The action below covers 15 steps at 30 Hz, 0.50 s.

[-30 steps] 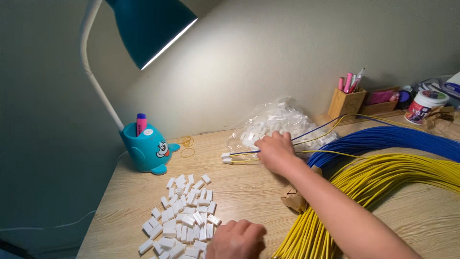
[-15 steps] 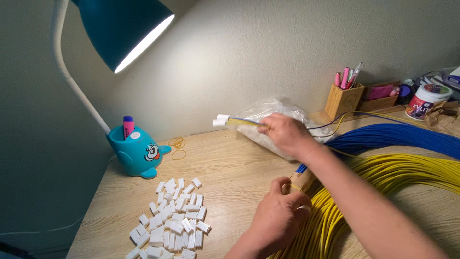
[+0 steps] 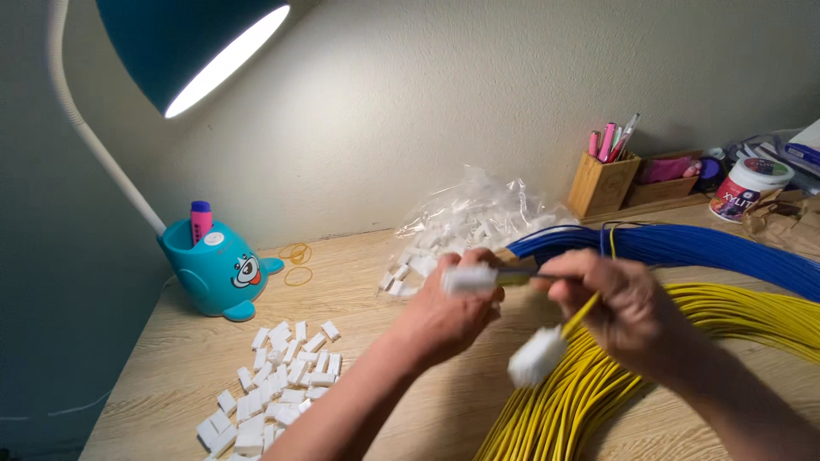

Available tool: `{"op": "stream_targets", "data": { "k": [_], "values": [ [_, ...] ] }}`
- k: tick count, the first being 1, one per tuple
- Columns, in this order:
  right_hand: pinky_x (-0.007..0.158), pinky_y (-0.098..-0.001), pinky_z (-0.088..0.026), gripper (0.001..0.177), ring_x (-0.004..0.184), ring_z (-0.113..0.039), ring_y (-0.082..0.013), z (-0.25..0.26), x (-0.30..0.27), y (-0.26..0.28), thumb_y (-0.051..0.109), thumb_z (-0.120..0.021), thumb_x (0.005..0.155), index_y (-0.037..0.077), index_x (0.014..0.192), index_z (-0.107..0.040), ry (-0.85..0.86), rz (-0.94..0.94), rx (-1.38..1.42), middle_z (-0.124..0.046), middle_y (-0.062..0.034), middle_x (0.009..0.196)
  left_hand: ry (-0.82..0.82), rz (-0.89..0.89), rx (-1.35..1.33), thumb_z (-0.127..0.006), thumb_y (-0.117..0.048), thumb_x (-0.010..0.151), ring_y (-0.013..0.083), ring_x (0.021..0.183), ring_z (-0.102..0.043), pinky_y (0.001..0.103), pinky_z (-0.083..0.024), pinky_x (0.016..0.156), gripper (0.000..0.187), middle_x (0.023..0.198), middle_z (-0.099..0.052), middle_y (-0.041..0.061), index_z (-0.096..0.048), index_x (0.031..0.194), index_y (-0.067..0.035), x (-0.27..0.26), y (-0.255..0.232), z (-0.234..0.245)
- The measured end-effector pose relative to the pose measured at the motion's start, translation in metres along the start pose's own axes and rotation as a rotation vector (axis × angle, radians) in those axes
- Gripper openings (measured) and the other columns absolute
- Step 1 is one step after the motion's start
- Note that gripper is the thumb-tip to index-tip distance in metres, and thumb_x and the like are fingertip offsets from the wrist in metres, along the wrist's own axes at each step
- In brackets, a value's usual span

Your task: The person attaches white plastic connectors to the ends of yellow and blue cables. They repeatedly pick up a connector and a cable, insert the cable end into the connector, and place the finished assembly on the table.

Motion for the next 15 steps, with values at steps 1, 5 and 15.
{"op": "stream_targets", "data": {
  "k": [1,5,15],
  "values": [
    [0.070,-0.0237,-0.055,0.026,0.074,-0.069,-0.0127,-0.014,-0.006,0.015,0.028,-0.052,0.093,0.011,0.105,-0.066,0.070,0.080,-0.020,-0.071,-0.0023,0.087,-0.148,-0.144,0.139,-0.058,-0.036,0.091,0.0377,0.100,-0.049,0.046,-0.047,0.087,0.029,0.132,-0.045,0.018,-0.071,0.105,-0.014,0.010,0.005,0.004],
    [0.055,-0.0333,-0.045,0.008,0.060,-0.062,-0.0212,-0.080,-0.026,0.030,0.021,-0.056,0.094,0.018,0.092,-0.063,0.345,0.314,-0.168,-0.064,0.0020,0.071,-0.369,-0.400,0.378,-0.060,-0.035,0.089,0.0313,0.090,-0.050,0.039,-0.047,0.084,0.020,0.130,-0.046,0.012,-0.070,0.096,-0.019,0.041,0.028,0.028],
    [0.069,-0.0338,-0.044,0.027,0.079,-0.060,-0.0220,-0.167,-0.033,-0.044,0.027,-0.079,0.070,0.020,0.088,-0.060,0.708,-0.155,-0.231,-0.066,0.0018,0.084,-0.389,-0.291,0.164,-0.066,-0.031,0.088,0.0390,0.104,-0.048,0.044,-0.044,0.093,0.022,0.132,-0.043,0.020,-0.060,0.096,-0.011,0.035,0.072,-0.031]
  ]
}}
Point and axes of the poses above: each hand's wrist, its own x-axis towards the middle knuckle, its own z-axis out of the back of the hand, y = z × x, the point moved 9 cm from there along x, towards the middle knuckle
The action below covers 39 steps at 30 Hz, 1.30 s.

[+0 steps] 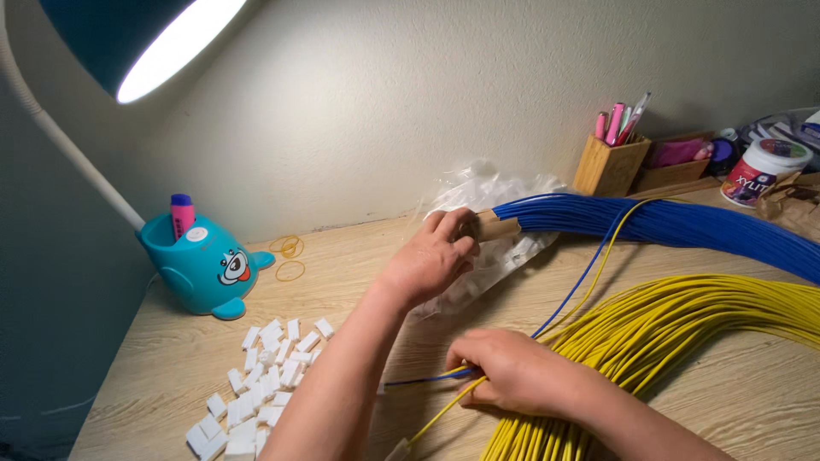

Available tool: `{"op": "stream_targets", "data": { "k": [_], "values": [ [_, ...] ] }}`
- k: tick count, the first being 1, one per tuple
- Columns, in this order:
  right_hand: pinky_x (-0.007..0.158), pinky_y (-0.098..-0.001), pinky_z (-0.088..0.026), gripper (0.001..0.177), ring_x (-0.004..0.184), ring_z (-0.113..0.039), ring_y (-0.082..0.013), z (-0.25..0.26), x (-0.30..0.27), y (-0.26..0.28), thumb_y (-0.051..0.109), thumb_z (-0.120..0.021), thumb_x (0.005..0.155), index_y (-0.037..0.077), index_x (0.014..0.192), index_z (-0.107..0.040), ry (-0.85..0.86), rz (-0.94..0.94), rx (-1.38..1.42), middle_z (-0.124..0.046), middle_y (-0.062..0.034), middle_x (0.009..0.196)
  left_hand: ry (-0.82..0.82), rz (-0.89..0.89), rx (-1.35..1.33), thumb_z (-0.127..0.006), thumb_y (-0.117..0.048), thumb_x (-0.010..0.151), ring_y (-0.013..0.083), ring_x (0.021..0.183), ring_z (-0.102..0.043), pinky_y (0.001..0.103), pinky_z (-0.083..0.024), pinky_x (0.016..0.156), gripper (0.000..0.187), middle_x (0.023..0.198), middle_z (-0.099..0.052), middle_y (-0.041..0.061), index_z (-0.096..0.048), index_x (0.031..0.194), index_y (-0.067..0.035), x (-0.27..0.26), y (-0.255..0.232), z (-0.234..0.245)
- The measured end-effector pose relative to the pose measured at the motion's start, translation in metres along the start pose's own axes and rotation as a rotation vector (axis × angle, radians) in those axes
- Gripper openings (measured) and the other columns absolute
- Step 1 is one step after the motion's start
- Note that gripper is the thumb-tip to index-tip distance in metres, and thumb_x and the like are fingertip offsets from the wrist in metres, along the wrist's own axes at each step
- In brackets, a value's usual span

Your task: The person attaches white plastic connectors to the ends of yellow and blue cables. They repeatedly pick up a connector and a cable, insert the cable end into the connector, and place the finished assembly on the table.

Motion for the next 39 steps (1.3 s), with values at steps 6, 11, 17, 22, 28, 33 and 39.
{"op": "stream_targets", "data": {
  "k": [6,11,17,22,28,33,39],
  "values": [
    [0.099,-0.0351,-0.030,0.076,0.112,-0.044,-0.0203,0.005,-0.013,0.004,0.044,-0.082,0.061,0.029,0.130,-0.055,0.218,-0.086,-0.055,-0.055,0.0025,0.114,0.076,0.315,-0.346,-0.071,-0.020,0.080,0.0503,0.141,-0.025,0.051,-0.032,0.110,0.019,0.152,-0.035,0.013,-0.068,0.099,-0.019,-0.022,0.006,-0.004],
    [0.090,-0.0287,-0.047,0.026,0.096,-0.068,-0.0166,0.050,-0.054,0.027,0.033,-0.066,0.085,0.019,0.106,-0.072,-0.215,0.126,0.060,-0.071,0.0005,0.098,-0.165,0.461,-0.747,-0.062,-0.013,0.092,0.0179,0.099,-0.062,0.029,-0.045,0.091,0.007,0.106,-0.064,0.003,-0.062,0.099,-0.014,-0.041,-0.024,0.124],
    [0.074,-0.0215,-0.057,0.015,0.077,-0.075,-0.0098,0.048,-0.094,0.067,0.027,-0.067,0.085,0.017,0.090,-0.077,-0.239,0.252,0.142,-0.077,0.0045,0.085,-0.267,1.044,-1.240,-0.052,-0.010,0.096,0.0189,0.069,-0.067,0.027,-0.055,0.060,0.017,0.082,-0.066,0.010,-0.062,0.109,-0.007,-0.141,-0.080,0.182],
    [0.072,-0.0270,-0.054,0.016,0.075,-0.071,-0.0146,0.008,-0.074,0.056,0.032,-0.066,0.087,0.019,0.087,-0.073,-0.116,0.259,0.047,-0.074,0.0036,0.083,0.160,1.174,-1.094,-0.051,-0.019,0.094,0.0155,0.074,-0.064,0.028,-0.049,0.068,0.016,0.082,-0.069,0.003,-0.060,0.107,-0.014,-0.177,-0.131,0.134],
    [0.074,-0.0325,-0.051,0.015,0.078,-0.068,-0.0172,-0.013,-0.047,0.049,0.034,-0.069,0.085,0.021,0.086,-0.076,0.048,0.231,-0.079,-0.074,0.0052,0.082,0.349,1.108,-0.693,-0.046,-0.030,0.097,0.0255,0.096,-0.062,0.039,-0.045,0.081,0.025,0.105,-0.068,0.008,-0.058,0.112,-0.015,-0.161,-0.105,0.108],
    [0.071,-0.0262,-0.049,0.015,0.074,-0.068,-0.0107,-0.019,-0.039,0.049,0.039,-0.070,0.082,0.031,0.089,-0.081,0.328,-0.015,-0.076,-0.072,0.0078,0.078,0.076,1.081,-0.585,-0.051,-0.027,0.094,0.0256,0.091,-0.060,0.039,-0.045,0.078,0.021,0.099,-0.066,0.008,-0.061,0.107,-0.014,-0.162,-0.070,0.105],
    [0.068,-0.0261,-0.047,0.009,0.076,-0.064,-0.0096,-0.037,-0.039,0.043,0.036,-0.071,0.079,0.028,0.081,-0.076,0.501,-0.002,-0.100,-0.071,0.0087,0.079,-0.154,1.253,-1.399,-0.054,-0.008,0.096,0.0187,0.075,-0.064,0.027,-0.053,0.059,0.014,0.089,-0.066,0.012,-0.062,0.108,-0.009,-0.174,-0.124,0.112]
  ]
}}
Point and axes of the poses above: each hand's wrist, its own x-axis towards the middle knuckle, its own z-axis out of the back of the hand, y = z × x, the point moved 9 cm from there along x, towards the middle knuckle
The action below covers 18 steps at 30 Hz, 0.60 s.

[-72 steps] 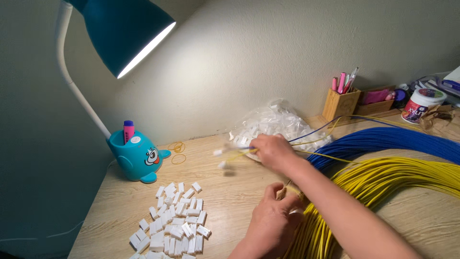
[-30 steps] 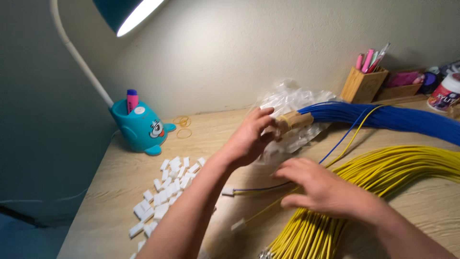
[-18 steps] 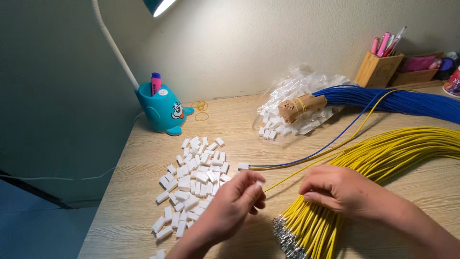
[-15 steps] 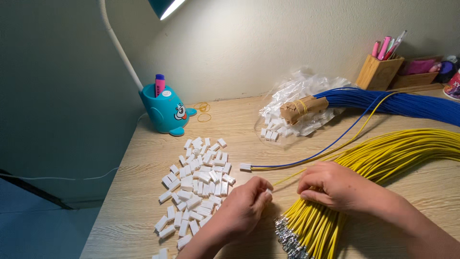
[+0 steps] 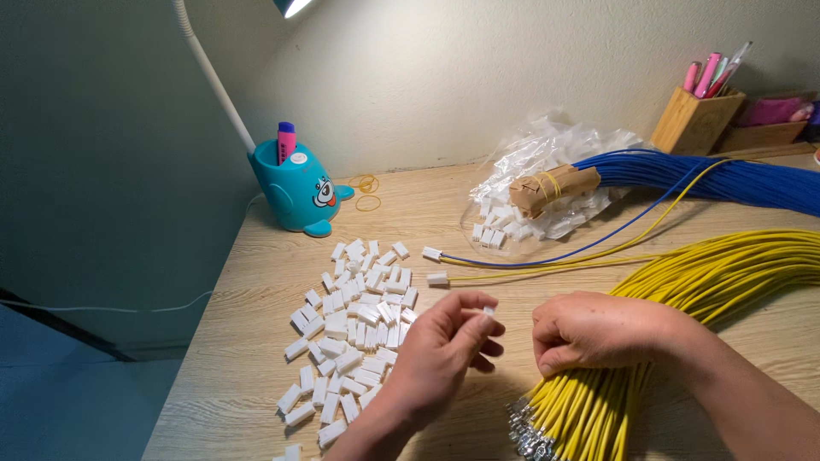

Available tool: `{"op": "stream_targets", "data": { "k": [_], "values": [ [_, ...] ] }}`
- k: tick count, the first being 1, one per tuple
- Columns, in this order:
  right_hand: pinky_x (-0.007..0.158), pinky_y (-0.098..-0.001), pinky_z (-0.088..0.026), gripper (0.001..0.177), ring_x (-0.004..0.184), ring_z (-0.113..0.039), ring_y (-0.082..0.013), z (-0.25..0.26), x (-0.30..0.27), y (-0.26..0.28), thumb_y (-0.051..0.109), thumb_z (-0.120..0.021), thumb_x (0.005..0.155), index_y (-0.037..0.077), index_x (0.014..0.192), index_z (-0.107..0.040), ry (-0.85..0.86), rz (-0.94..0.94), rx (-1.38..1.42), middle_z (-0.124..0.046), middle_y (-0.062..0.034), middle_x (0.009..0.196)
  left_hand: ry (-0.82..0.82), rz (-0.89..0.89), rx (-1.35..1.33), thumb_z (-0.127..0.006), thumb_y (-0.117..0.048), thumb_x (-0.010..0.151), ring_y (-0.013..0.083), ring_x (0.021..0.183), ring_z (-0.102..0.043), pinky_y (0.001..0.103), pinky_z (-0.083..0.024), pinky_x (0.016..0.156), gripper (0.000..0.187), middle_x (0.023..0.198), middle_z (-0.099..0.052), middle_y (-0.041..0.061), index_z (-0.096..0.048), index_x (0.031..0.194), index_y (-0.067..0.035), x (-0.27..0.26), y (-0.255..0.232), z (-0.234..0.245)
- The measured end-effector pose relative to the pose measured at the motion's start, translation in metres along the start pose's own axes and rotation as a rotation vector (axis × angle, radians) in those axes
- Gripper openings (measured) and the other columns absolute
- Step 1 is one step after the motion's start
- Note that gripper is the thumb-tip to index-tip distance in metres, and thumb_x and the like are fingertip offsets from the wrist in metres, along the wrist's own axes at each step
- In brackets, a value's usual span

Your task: The person attaches white plastic connectors to the ends of yellow and blue cables. They repeatedly pick up a connector and a cable, insert the cable end into the connector, and place the finished assembly on the table.

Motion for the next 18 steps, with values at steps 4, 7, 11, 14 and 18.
{"op": "stream_targets", "data": {
  "k": [4,7,11,14,18],
  "values": [
    [0.072,-0.0241,-0.048,0.015,0.076,-0.060,-0.0090,0.017,-0.003,-0.009,0.036,-0.061,0.089,0.024,0.084,-0.069,-0.158,-0.077,0.159,-0.066,0.0075,0.082,-0.018,0.092,-0.293,-0.061,-0.004,0.092,0.0223,0.072,-0.067,0.030,-0.057,0.062,0.024,0.089,-0.069,0.016,-0.063,0.116,-0.002,-0.002,0.035,0.005],
    [0.066,-0.0249,-0.048,0.020,0.068,-0.057,-0.0096,0.029,-0.010,-0.022,0.033,-0.059,0.091,0.019,0.083,-0.070,-0.346,-0.093,0.343,-0.066,0.0055,0.072,-0.087,0.085,-0.357,-0.062,0.001,0.089,0.0221,0.071,-0.067,0.030,-0.058,0.064,0.030,0.091,-0.070,0.016,-0.063,0.119,-0.001,0.003,0.044,0.018],
    [0.070,-0.0193,-0.052,0.022,0.070,-0.067,-0.0050,0.046,-0.021,-0.022,0.026,-0.069,0.083,0.013,0.086,-0.086,-0.577,-0.012,0.517,-0.079,0.0072,0.074,-0.182,0.022,-0.201,-0.069,-0.001,0.085,0.0155,0.068,-0.065,0.028,-0.060,0.067,0.023,0.078,-0.068,0.009,-0.070,0.108,0.000,0.006,0.034,0.040],
    [0.069,-0.0198,-0.056,0.019,0.072,-0.077,-0.0055,0.060,-0.027,0.011,0.028,-0.074,0.077,0.017,0.081,-0.089,-0.671,0.052,0.451,-0.087,0.0063,0.076,-0.233,0.033,-0.138,-0.071,0.002,0.079,0.0123,0.062,-0.060,0.022,-0.052,0.065,0.027,0.076,-0.070,0.007,-0.073,0.105,-0.001,0.003,0.026,0.046],
    [0.066,-0.0201,-0.053,0.017,0.069,-0.072,-0.0060,0.059,-0.023,0.016,0.031,-0.069,0.081,0.019,0.084,-0.080,-0.800,0.162,0.268,-0.079,0.0075,0.074,-0.239,0.037,-0.115,-0.071,0.003,0.077,0.0122,0.061,-0.061,0.020,-0.052,0.065,0.029,0.076,-0.068,0.007,-0.073,0.106,-0.002,0.003,0.028,0.048]
  ]
}}
Point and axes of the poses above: each hand's wrist, its own x-axis towards the middle knuckle, its own z-axis out of the back of the hand, y = z × x, the point moved 9 cm from there along x, towards the middle knuckle
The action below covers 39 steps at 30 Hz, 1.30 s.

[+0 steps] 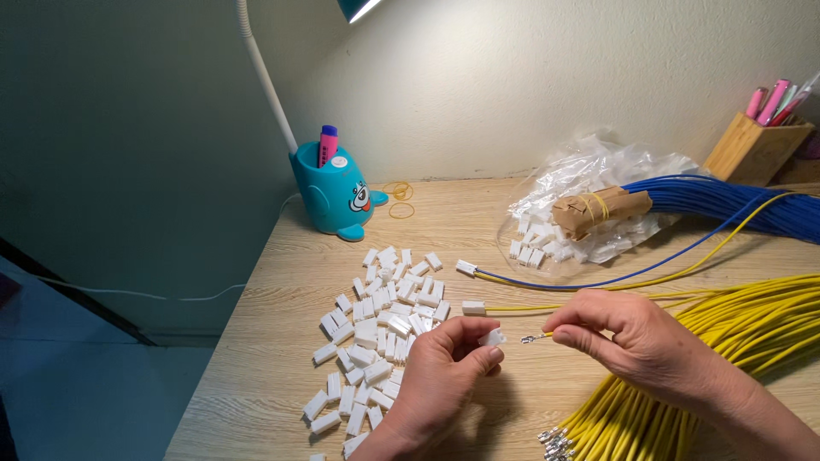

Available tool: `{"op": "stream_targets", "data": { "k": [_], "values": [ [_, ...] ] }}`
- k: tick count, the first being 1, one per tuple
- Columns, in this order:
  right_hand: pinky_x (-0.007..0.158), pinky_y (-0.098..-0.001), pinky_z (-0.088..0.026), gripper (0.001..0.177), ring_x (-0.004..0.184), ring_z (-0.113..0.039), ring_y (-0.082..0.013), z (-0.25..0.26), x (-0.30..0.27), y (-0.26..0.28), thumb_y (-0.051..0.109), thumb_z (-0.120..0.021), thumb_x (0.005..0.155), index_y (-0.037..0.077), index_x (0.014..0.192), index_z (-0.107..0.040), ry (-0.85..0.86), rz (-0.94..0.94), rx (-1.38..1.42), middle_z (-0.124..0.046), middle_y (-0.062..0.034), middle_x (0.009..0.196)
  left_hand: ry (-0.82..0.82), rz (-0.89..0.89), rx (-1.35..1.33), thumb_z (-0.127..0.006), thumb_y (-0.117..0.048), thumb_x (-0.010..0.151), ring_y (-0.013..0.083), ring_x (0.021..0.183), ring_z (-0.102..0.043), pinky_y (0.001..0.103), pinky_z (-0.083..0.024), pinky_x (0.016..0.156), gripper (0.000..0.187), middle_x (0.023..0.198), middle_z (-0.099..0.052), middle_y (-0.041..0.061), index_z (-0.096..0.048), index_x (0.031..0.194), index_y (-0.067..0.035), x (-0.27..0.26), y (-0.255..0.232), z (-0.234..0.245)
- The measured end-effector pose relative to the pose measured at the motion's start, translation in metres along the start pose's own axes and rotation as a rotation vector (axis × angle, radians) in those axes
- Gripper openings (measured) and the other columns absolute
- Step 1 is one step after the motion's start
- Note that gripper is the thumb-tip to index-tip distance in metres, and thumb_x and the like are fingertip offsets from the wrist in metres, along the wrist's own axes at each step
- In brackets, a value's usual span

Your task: The person attaches white plastic connectors to the ends of yellow and blue cables. They repeatedly pick up a connector and a cable, insert the cable end into the connector, and place the finished assembly on the table.

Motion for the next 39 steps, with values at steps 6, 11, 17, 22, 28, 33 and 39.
{"op": "stream_targets", "data": {
  "k": [6,11,17,22,28,33,39],
  "values": [
    [0.061,-0.0218,-0.050,0.015,0.063,-0.064,-0.0078,-0.006,0.000,0.004,0.028,-0.068,0.082,0.019,0.087,-0.079,-0.058,-0.001,0.021,-0.073,0.0063,0.069,0.022,0.016,-0.112,-0.068,0.005,0.082,0.0168,0.062,-0.063,0.024,-0.055,0.063,0.026,0.072,-0.067,0.012,-0.072,0.107,0.004,-0.002,0.002,-0.006],
    [0.058,-0.0223,-0.048,0.010,0.056,-0.056,-0.0076,0.002,-0.002,0.012,0.028,-0.069,0.081,0.021,0.080,-0.076,-0.148,0.028,0.011,-0.067,0.0069,0.067,0.187,0.121,-0.277,-0.067,-0.008,0.089,0.0197,0.074,-0.067,0.031,-0.063,0.069,0.025,0.085,-0.064,0.014,-0.070,0.111,0.003,-0.003,0.021,-0.021],
    [0.062,-0.0243,-0.048,0.009,0.061,-0.060,-0.0101,0.005,-0.003,0.028,0.029,-0.067,0.083,0.021,0.081,-0.072,-0.168,0.145,-0.115,-0.063,0.0065,0.066,0.162,0.227,-0.390,-0.052,-0.005,0.098,0.0240,0.064,-0.066,0.028,-0.059,0.056,0.020,0.085,-0.063,0.023,-0.057,0.116,0.000,-0.007,0.023,-0.020],
    [0.064,-0.0259,-0.047,0.008,0.063,-0.059,-0.0121,0.004,-0.003,0.040,0.027,-0.067,0.084,0.021,0.083,-0.071,-0.168,0.218,-0.147,-0.063,0.0061,0.068,0.125,0.221,-0.406,-0.055,-0.011,0.098,0.0219,0.061,-0.065,0.027,-0.057,0.056,0.019,0.083,-0.062,0.020,-0.059,0.111,0.002,-0.008,0.018,-0.017],
    [0.062,-0.0258,-0.047,0.006,0.061,-0.059,-0.0110,-0.001,-0.003,0.037,0.027,-0.067,0.083,0.022,0.080,-0.070,-0.153,0.219,-0.151,-0.063,0.0073,0.068,0.100,0.228,-0.402,-0.057,-0.010,0.096,0.0208,0.063,-0.065,0.028,-0.059,0.059,0.022,0.083,-0.062,0.019,-0.063,0.113,0.003,-0.008,0.018,-0.016],
    [0.061,-0.0267,-0.047,0.007,0.061,-0.059,-0.0119,-0.003,-0.002,0.038,0.027,-0.067,0.084,0.021,0.081,-0.068,-0.131,0.236,-0.156,-0.062,0.0069,0.067,0.072,0.253,-0.376,-0.060,-0.005,0.092,0.0220,0.067,-0.064,0.029,-0.059,0.062,0.022,0.086,-0.063,0.019,-0.065,0.113,0.003,-0.011,0.014,-0.015],
    [0.060,-0.0280,-0.047,0.005,0.061,-0.059,-0.0129,-0.007,-0.003,0.034,0.027,-0.068,0.084,0.022,0.081,-0.068,-0.122,0.229,-0.175,-0.062,0.0066,0.066,0.088,0.257,-0.378,-0.059,-0.005,0.093,0.0221,0.068,-0.064,0.030,-0.058,0.063,0.024,0.086,-0.063,0.019,-0.065,0.115,0.003,-0.010,0.016,-0.015]
  ]
}}
Point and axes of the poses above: each hand's wrist, its own x-axis towards the middle knuckle, its own z-axis out of the back of the hand, y = z × x, the point moved 9 cm from there along x, towards the middle knuckle
